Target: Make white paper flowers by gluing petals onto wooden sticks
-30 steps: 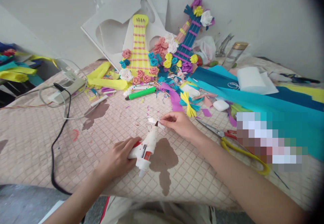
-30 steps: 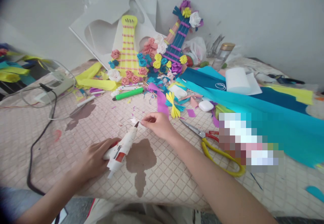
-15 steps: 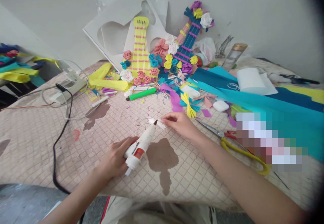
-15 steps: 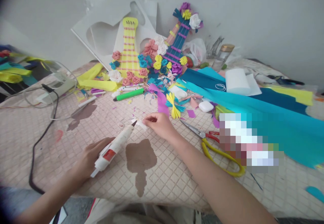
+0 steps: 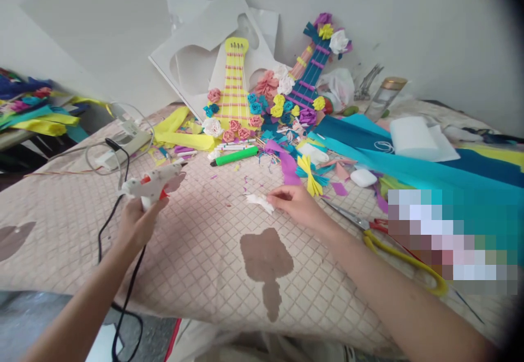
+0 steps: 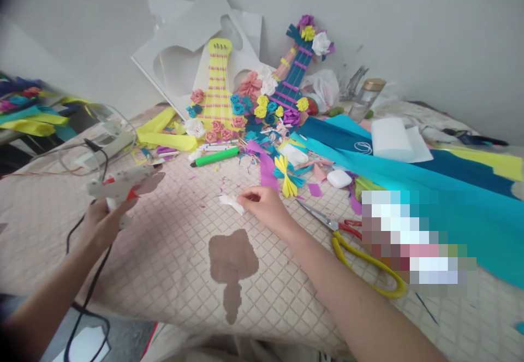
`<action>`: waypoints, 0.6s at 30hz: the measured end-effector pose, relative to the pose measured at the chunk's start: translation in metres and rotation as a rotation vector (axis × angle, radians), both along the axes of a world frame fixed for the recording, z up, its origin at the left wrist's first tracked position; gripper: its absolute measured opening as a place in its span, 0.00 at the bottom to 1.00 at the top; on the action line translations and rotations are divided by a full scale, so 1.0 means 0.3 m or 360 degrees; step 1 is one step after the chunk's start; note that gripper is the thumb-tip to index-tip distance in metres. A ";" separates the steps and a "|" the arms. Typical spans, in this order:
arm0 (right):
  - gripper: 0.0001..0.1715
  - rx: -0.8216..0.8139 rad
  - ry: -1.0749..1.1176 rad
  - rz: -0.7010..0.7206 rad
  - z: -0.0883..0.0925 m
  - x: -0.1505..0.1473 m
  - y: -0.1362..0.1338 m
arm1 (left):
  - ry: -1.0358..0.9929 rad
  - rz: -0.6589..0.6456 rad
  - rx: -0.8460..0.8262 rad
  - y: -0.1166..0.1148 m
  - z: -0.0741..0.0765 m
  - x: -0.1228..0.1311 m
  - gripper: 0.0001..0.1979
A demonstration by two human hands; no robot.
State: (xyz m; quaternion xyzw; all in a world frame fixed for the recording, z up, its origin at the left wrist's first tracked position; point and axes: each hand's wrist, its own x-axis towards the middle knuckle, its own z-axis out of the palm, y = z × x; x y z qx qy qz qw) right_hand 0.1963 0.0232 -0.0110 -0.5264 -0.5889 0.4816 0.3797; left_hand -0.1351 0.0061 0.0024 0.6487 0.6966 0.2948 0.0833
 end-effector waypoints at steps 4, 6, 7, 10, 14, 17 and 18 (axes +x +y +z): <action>0.09 0.0005 -0.0008 -0.0019 0.005 0.004 -0.001 | 0.0182 0.0028 -0.0135 0.036 -0.002 -0.059 0.14; 0.09 0.0000 -0.0022 -0.0031 0.011 0.008 -0.001 | 0.0257 -0.0089 -0.0101 0.039 -0.005 -0.059 0.15; 0.10 -0.0007 -0.0035 -0.0033 0.015 0.010 -0.001 | 0.0284 -0.0129 -0.0073 0.040 -0.006 -0.057 0.15; 0.11 -0.0037 -0.0074 -0.0032 0.025 0.011 -0.002 | 0.0326 -0.0166 -0.0017 0.038 -0.007 -0.055 0.15; 0.11 -0.0039 -0.0057 -0.0035 0.033 0.005 -0.007 | 0.0291 -0.0130 -0.0011 -0.003 -0.010 -0.076 0.13; 0.11 -0.0035 -0.0009 -0.0007 0.034 0.001 -0.010 | 0.0285 0.0226 0.0337 -0.078 -0.004 -0.073 0.19; 0.11 -0.0034 0.0005 0.0005 0.033 0.001 -0.011 | 0.0311 0.0287 0.0465 -0.107 0.003 -0.060 0.22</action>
